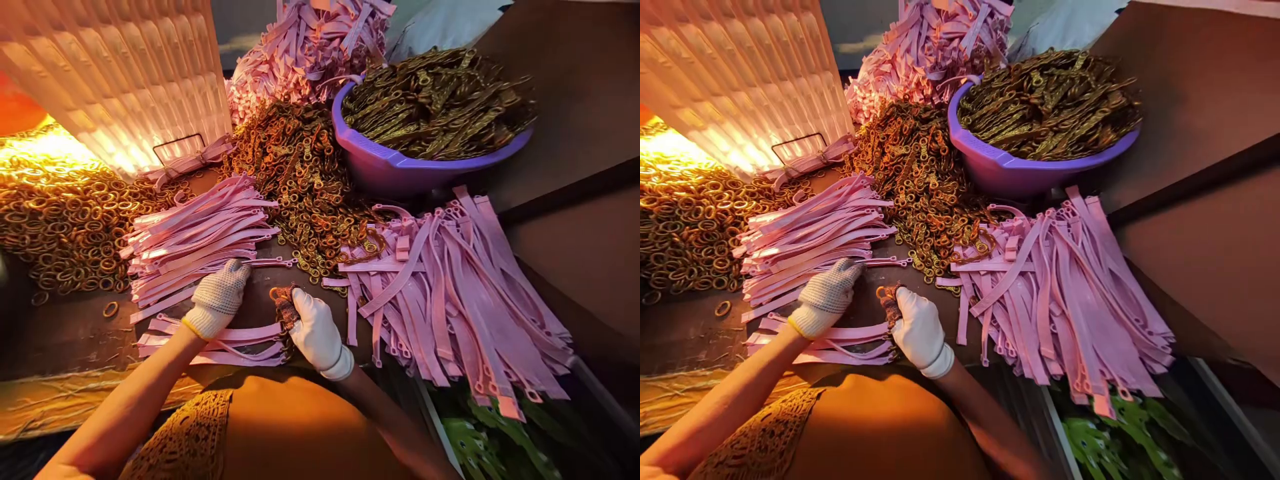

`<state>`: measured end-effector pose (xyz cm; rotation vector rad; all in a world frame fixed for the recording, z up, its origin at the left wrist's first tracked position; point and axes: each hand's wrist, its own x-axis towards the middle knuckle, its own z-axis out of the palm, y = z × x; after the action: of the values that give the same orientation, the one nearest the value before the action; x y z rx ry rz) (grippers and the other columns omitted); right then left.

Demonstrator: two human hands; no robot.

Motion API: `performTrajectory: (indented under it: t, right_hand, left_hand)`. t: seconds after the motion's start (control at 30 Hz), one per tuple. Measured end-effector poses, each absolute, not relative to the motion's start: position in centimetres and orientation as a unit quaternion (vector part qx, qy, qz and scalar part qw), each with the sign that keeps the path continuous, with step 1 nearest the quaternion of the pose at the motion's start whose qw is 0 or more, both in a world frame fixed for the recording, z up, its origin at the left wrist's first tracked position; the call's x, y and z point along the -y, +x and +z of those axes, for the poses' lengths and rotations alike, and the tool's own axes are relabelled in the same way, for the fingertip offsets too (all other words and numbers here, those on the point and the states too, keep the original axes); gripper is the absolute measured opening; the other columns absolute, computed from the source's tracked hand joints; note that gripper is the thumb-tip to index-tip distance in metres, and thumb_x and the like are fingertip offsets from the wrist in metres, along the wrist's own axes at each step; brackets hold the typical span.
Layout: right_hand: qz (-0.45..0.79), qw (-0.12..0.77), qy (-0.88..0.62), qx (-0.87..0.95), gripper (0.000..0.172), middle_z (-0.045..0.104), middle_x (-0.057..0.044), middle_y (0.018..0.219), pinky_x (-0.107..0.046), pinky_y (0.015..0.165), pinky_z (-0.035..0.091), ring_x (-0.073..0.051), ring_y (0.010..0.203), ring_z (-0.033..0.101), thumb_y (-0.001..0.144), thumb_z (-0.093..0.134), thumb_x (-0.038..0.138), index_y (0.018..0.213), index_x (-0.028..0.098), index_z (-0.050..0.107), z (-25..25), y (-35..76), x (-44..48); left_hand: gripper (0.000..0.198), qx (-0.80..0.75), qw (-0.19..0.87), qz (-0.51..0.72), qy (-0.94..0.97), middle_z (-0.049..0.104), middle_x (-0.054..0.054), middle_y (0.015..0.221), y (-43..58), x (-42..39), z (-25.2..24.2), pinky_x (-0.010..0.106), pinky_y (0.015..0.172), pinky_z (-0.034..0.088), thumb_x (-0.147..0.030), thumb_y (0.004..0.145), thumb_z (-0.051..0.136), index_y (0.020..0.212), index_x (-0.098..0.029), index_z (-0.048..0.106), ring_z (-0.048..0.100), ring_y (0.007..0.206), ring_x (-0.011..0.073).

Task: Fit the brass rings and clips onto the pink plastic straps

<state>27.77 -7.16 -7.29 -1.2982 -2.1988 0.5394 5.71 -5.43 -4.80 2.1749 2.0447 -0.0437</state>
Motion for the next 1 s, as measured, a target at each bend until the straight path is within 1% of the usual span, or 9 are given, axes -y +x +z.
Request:
performTrajectory:
  t: [0.13,0.27,0.37,0.53,0.6,0.73,0.8,0.9,1.0]
  right_hand:
    - [0.217,0.274,-0.472,0.809,0.035,0.074,-0.009,0.094,-0.029,0.077,0.053,-0.023,0.083,0.07,0.077,0.054,0.003,0.106,0.017,0.066,-8.0,27.7,7.4]
    - [0.205,0.262,-0.462,0.822,0.046,0.073,-0.009,0.091,-0.03,0.075,0.054,-0.023,0.08,0.069,0.071,0.05,0.001,0.113,0.015,0.063,-9.1,28.3,7.6]
    - [0.18,0.272,-0.448,0.832,0.051,0.072,-0.01,0.092,-0.032,0.075,0.054,-0.024,0.08,0.067,0.069,0.048,0.002,0.117,0.014,0.062,-9.0,28.6,7.9]
    - [0.134,0.275,-0.384,0.871,0.042,0.066,-0.014,0.108,-0.04,0.093,0.049,-0.027,0.101,0.059,0.071,0.05,0.006,0.11,0.012,0.065,-7.2,27.0,8.6]
    - [0.124,0.228,-0.346,0.902,0.037,0.064,-0.014,0.11,-0.043,0.098,0.045,-0.027,0.104,0.057,0.072,0.052,0.008,0.106,0.012,0.065,-6.9,25.8,8.8]
    - [0.105,0.075,-0.284,0.95,0.024,0.064,-0.014,0.097,-0.044,0.088,0.045,-0.027,0.091,0.055,0.071,0.057,0.014,0.093,0.013,0.065,-7.8,24.2,8.9]
    - [0.11,0.048,-0.249,0.961,0.025,0.063,-0.013,0.095,-0.043,0.087,0.044,-0.027,0.09,0.053,0.069,0.058,0.017,0.093,0.014,0.064,-8.4,24.3,8.8]
    - [0.132,0.098,-0.23,0.959,0.024,0.063,-0.012,0.095,-0.041,0.088,0.043,-0.026,0.09,0.052,0.067,0.057,0.017,0.089,0.015,0.064,-8.7,25.4,8.5]
    - [0.148,0.217,-0.3,0.917,0.03,0.063,-0.012,0.106,-0.038,0.09,0.043,-0.025,0.099,0.053,0.071,0.052,0.011,0.097,0.015,0.066,-7.8,26.9,8.8]
  left_hand:
    - [0.055,-0.683,0.062,-0.069,0.725,0.058,0.017,0.132,6.3,5.0,-6.1,0.039,0.073,0.057,-0.011,0.096,0.032,0.149,-0.022,0.044,0.071,0.089,0.0263]
    - [0.048,-0.7,0.039,-0.043,0.711,0.049,0.014,0.144,6.0,5.1,-5.9,0.033,0.071,0.056,-0.012,0.097,0.033,0.139,-0.026,0.051,0.071,0.092,0.0227]
    - [0.044,-0.702,0.051,-0.038,0.709,0.049,0.014,0.143,6.2,5.4,-5.6,0.035,0.068,0.057,-0.013,0.096,0.035,0.134,-0.025,0.054,0.072,0.089,0.0237]
    - [0.045,-0.712,0.061,-0.039,0.699,0.049,0.02,0.141,6.6,6.0,-5.9,0.038,0.068,0.058,-0.015,0.097,0.037,0.138,-0.024,0.051,0.072,0.087,0.0263]
    - [0.045,-0.719,0.065,-0.036,0.69,0.05,0.019,0.142,6.6,6.0,-5.9,0.038,0.072,0.057,-0.015,0.097,0.038,0.138,-0.026,0.051,0.072,0.09,0.0252]
    - [0.045,-0.739,0.075,-0.025,0.669,0.056,0.018,0.134,6.7,5.7,-5.4,0.04,0.077,0.057,-0.013,0.097,0.037,0.139,-0.023,0.05,0.071,0.095,0.0268]
    - [0.043,-0.745,0.083,-0.017,0.662,0.06,0.018,0.127,7.0,6.1,-4.9,0.042,0.076,0.057,-0.011,0.095,0.038,0.133,-0.02,0.055,0.072,0.09,0.027]
    - [0.044,-0.735,0.111,0.02,0.668,0.063,0.014,0.126,7.6,7.7,-4.3,0.039,0.081,0.057,-0.005,0.087,0.043,0.123,-0.021,0.064,0.071,0.091,0.024]
    - [0.049,-0.686,0.248,0.222,0.647,0.069,0.008,0.123,7.9,10.0,-4.2,0.036,0.1,0.051,0.0,0.076,0.049,0.114,-0.023,0.071,0.066,0.109,0.0232]
